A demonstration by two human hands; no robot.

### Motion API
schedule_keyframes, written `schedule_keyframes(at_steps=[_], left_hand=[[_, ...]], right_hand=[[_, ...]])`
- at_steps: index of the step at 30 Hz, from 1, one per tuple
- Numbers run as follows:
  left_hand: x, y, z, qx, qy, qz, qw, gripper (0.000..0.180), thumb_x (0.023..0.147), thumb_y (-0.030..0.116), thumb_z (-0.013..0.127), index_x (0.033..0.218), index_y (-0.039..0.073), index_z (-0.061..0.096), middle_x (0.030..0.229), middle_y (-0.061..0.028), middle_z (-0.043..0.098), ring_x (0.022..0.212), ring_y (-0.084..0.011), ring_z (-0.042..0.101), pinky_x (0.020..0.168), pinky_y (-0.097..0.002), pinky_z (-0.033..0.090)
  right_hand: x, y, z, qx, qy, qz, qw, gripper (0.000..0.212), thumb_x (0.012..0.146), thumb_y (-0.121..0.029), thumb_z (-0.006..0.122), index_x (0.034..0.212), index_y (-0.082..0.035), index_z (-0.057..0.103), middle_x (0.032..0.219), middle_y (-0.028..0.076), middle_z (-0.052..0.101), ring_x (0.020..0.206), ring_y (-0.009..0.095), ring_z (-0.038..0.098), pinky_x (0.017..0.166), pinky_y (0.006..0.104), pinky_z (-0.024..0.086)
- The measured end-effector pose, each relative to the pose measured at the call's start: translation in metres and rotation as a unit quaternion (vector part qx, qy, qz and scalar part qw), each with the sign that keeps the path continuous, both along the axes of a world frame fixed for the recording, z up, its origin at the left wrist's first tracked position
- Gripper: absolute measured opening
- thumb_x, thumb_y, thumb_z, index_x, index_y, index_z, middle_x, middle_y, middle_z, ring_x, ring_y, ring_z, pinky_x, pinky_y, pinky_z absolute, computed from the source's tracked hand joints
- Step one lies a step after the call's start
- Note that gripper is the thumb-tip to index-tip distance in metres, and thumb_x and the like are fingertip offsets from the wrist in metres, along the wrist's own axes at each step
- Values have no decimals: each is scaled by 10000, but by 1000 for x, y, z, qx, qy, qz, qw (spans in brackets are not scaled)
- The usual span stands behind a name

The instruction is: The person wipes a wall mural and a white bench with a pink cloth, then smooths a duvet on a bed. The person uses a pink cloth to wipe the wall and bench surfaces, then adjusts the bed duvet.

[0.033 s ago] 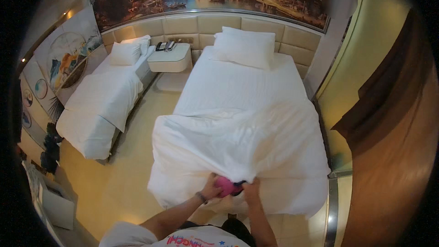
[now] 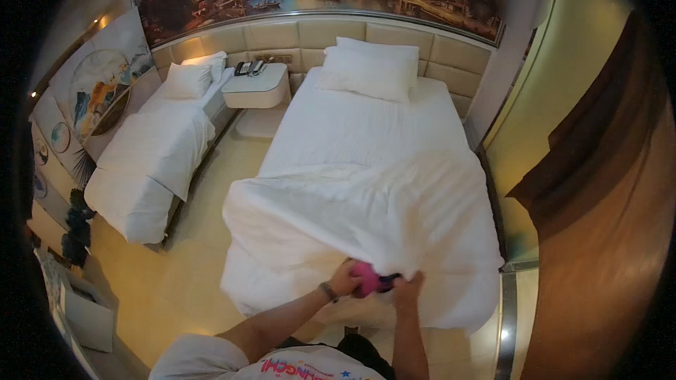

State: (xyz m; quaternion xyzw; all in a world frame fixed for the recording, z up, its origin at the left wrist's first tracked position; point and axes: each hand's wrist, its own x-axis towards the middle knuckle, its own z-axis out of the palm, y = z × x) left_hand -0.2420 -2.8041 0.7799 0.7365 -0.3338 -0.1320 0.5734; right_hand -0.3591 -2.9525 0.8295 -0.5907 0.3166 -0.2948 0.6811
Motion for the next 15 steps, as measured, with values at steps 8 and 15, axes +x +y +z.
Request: schedule_keyframes(at_steps=[8, 15], left_hand=[[-55, -190, 107, -33, 144, -203, 968, 305, 827, 127, 612, 1109, 17, 575, 1042, -182, 653, 951, -314, 638, 828, -403, 509], [-13, -34, -45, 276, 129, 2, 953, 394, 778, 278, 621, 1112, 70, 626, 1041, -198, 659, 994, -363, 617, 869, -425, 489]], right_hand=[[-49, -112, 48, -100, -143, -358, 917, 413, 771, 48, 598, 1177, 81, 530, 1160, 114, 577, 999, 252, 572, 868, 361, 492], [3, -113, -119, -110, 403, 248, 874, 520, 782, -163, 644, 1247, 23, 506, 1278, 256, 513, 1198, 403, 467, 997, 458, 395]])
